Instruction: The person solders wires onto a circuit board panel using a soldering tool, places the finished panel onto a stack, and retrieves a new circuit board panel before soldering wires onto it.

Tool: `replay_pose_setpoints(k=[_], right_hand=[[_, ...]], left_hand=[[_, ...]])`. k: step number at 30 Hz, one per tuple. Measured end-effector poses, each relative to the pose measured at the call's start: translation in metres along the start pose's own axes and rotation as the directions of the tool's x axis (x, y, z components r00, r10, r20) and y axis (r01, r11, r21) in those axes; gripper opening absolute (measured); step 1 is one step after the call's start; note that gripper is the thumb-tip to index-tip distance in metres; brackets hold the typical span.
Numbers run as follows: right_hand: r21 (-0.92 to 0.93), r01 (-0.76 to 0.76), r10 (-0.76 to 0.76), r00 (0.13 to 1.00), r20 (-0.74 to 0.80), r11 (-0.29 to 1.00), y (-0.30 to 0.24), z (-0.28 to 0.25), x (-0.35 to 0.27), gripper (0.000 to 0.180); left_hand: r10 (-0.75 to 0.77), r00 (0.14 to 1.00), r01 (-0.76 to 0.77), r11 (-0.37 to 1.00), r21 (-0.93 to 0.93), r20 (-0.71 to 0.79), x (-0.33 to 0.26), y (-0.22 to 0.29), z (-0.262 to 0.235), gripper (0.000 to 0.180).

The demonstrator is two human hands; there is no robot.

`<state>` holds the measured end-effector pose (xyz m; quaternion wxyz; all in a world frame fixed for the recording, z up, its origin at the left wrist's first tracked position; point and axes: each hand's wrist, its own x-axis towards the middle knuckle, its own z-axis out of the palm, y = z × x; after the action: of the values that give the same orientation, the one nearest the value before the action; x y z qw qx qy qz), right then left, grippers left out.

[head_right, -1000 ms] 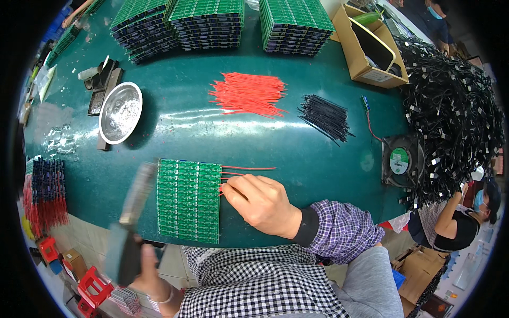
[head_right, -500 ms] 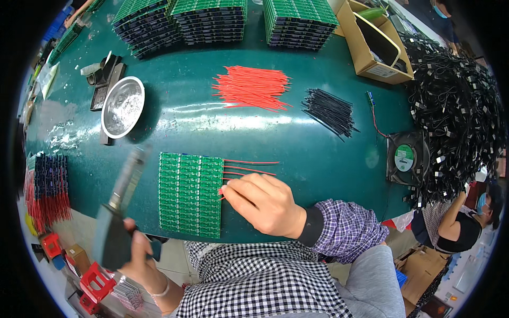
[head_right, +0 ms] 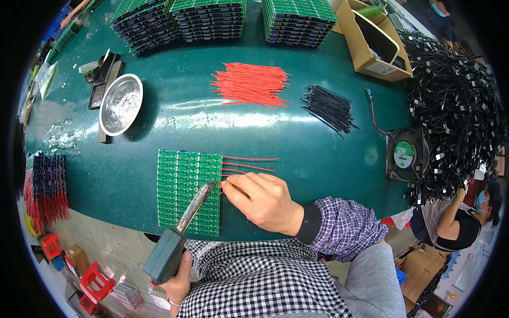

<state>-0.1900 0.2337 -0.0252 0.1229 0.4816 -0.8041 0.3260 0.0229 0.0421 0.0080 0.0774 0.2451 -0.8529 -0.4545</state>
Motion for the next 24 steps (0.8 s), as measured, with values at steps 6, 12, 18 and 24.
replay_pose_setpoints(k=[6,12,18,24], right_hand=[[-0.028,0.005,-0.005,1.0,-0.009,1.0,-0.001,0.001,0.001,0.022],[-0.044,0.009,-0.008,1.0,0.01,0.999,-0.002,0.0,0.002,0.023],[-0.044,0.006,-0.005,1.0,0.006,0.999,-0.002,0.0,0.003,0.023],[-0.055,-0.008,0.008,1.0,-0.004,0.998,-0.004,0.0,0.004,0.024]], left_hand=[[0.091,0.996,-0.091,0.996,0.017,-0.015,0.011,0.014,0.001,0.022],[0.096,0.995,-0.096,0.994,0.055,0.003,0.016,0.024,0.001,0.022],[0.064,0.996,-0.063,0.998,0.014,-0.068,-0.008,-0.008,0.001,0.02],[0.048,0.998,-0.046,0.998,0.041,-0.05,-0.011,-0.01,0.0,0.021]])
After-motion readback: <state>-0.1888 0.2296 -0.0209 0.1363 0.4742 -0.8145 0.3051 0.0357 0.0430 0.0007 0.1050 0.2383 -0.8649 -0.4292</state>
